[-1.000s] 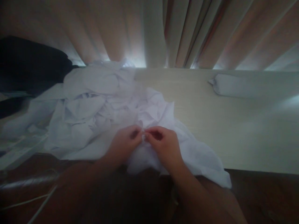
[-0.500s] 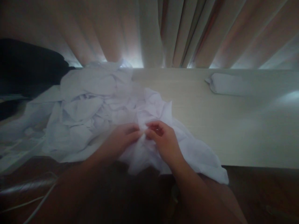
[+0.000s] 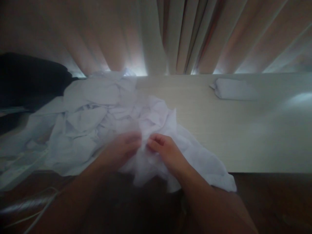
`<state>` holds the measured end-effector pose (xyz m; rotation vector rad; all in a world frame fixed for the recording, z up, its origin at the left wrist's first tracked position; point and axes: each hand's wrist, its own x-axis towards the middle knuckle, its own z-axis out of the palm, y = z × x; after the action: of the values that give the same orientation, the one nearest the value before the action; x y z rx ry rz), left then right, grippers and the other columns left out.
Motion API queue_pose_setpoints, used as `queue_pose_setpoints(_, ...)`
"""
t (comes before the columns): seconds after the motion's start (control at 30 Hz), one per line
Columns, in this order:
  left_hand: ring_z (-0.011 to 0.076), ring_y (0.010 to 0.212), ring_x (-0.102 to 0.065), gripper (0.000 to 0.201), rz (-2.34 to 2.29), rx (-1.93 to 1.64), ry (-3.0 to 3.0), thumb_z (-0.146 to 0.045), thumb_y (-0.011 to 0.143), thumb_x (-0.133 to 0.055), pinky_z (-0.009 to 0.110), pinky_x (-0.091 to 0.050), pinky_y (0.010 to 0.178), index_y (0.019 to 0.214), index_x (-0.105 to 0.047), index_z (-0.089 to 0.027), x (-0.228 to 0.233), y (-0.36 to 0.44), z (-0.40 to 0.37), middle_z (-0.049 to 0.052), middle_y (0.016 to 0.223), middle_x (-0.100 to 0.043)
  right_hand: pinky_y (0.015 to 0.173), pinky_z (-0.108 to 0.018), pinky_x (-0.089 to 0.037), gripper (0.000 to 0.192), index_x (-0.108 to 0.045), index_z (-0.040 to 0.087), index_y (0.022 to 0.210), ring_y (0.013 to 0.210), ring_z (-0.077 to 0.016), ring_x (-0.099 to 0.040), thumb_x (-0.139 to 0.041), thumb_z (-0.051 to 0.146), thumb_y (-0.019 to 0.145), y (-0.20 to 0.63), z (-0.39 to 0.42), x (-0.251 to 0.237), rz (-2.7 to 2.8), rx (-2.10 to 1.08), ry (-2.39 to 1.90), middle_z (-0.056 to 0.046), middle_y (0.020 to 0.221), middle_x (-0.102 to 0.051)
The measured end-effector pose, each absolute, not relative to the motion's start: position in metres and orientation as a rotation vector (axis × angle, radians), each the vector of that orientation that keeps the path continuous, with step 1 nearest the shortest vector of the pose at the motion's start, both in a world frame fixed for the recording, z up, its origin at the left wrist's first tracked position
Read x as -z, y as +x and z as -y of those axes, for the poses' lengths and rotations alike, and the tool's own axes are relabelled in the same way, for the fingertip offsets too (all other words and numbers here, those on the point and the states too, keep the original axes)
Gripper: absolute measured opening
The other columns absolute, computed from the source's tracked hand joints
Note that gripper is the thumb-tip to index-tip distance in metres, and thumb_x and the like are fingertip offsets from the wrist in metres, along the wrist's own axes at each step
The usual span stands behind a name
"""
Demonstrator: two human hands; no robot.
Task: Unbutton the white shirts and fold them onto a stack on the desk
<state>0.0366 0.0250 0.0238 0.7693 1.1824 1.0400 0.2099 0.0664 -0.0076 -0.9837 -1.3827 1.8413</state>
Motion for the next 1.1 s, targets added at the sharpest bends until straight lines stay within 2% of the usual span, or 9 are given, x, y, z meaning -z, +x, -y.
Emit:
queue_pose_setpoints(0.33, 0.0082, 0.063, -0.055, 0.022, -1.087, -1.139, 0.749, -0.021, 0.070, -0.079, 0.021, -0.043, 0.058, 0.085, -0.063, -0.018, -0.012, 0.032, -0.028, -0.003, 0.074, -0.061, 0.064, -0.027, -0.038, 0.020, -0.056, 0.021, 0.071, 0.067, -0.0140, -0.050, -0.062, 0.031, 0.087, 0.211, -0.069, 0.000, 1.535, -1.599, -1.001, 0.003, 0.067, -0.055)
queue_pose_setpoints(0.63, 0.0086, 0.067, -0.055, 0.021, -1.048, -1.280, 0.794, -0.017, 0.072, -0.075, 0.021, -0.044, 0.064, 0.081, -0.056, -0.019, -0.004, 0.036, -0.028, -0.004, 0.076, -0.058, 0.063, -0.027, -0.036, 0.022, -0.055, 0.020, 0.068, 0.065, -0.0134, -0.047, -0.064, 0.029, 0.085, 0.210, -0.068, 0.000, 1.511, -1.546, -1.032, 0.004, 0.065, -0.052)
queue_pose_setpoints(0.8, 0.0097, 0.063, -0.052, 0.013, -1.292, -1.127, 0.983, -0.025, 0.078, -0.069, 0.022, -0.042, 0.059, 0.082, -0.059, -0.018, -0.014, 0.034, -0.029, -0.003, 0.072, -0.058, 0.064, -0.028, -0.039, 0.022, -0.056, 0.020, 0.068, 0.065, -0.0140, -0.051, -0.062, 0.030, 0.086, 0.211, -0.071, 0.001, 1.482, -1.502, -1.022, 0.003, 0.065, -0.055)
queue_pose_setpoints(0.93, 0.0116, 0.061, -0.050, 0.024, -1.377, -0.846, 1.316, -0.041, 0.083, -0.065, 0.024, -0.039, 0.058, 0.079, -0.063, -0.017, -0.015, 0.029, -0.027, -0.002, 0.068, -0.058, 0.064, -0.028, -0.041, 0.023, -0.057, 0.020, 0.069, 0.061, -0.0139, -0.053, -0.062, 0.032, 0.088, 0.212, -0.075, 0.000, 1.464, -1.489, -0.999, 0.002, 0.062, -0.058)
queue_pose_setpoints(1.03, 0.0122, 0.062, -0.048, 0.024, -1.356, -0.705, 1.513, -0.039, 0.082, -0.065, 0.024, -0.037, 0.058, 0.071, -0.062, -0.018, -0.011, 0.029, -0.025, -0.003, 0.065, -0.055, 0.060, -0.028, -0.041, 0.024, -0.056, 0.020, 0.071, 0.058, -0.0135, -0.053, -0.062, 0.034, 0.089, 0.210, -0.077, 0.001, 1.473, -1.509, -0.970, 0.003, 0.060, -0.058)
queue_pose_setpoints(1.1, 0.0124, 0.063, -0.048, 0.021, -1.362, -0.730, 1.550, -0.034, 0.084, -0.061, 0.024, -0.038, 0.058, 0.070, -0.060, -0.018, -0.011, 0.029, -0.025, -0.003, 0.065, -0.055, 0.059, -0.028, -0.042, 0.024, -0.056, 0.020, 0.073, 0.057, -0.0135, -0.053, -0.061, 0.036, 0.090, 0.209, -0.079, 0.000, 1.478, -1.513, -0.958, 0.002, 0.061, -0.058)
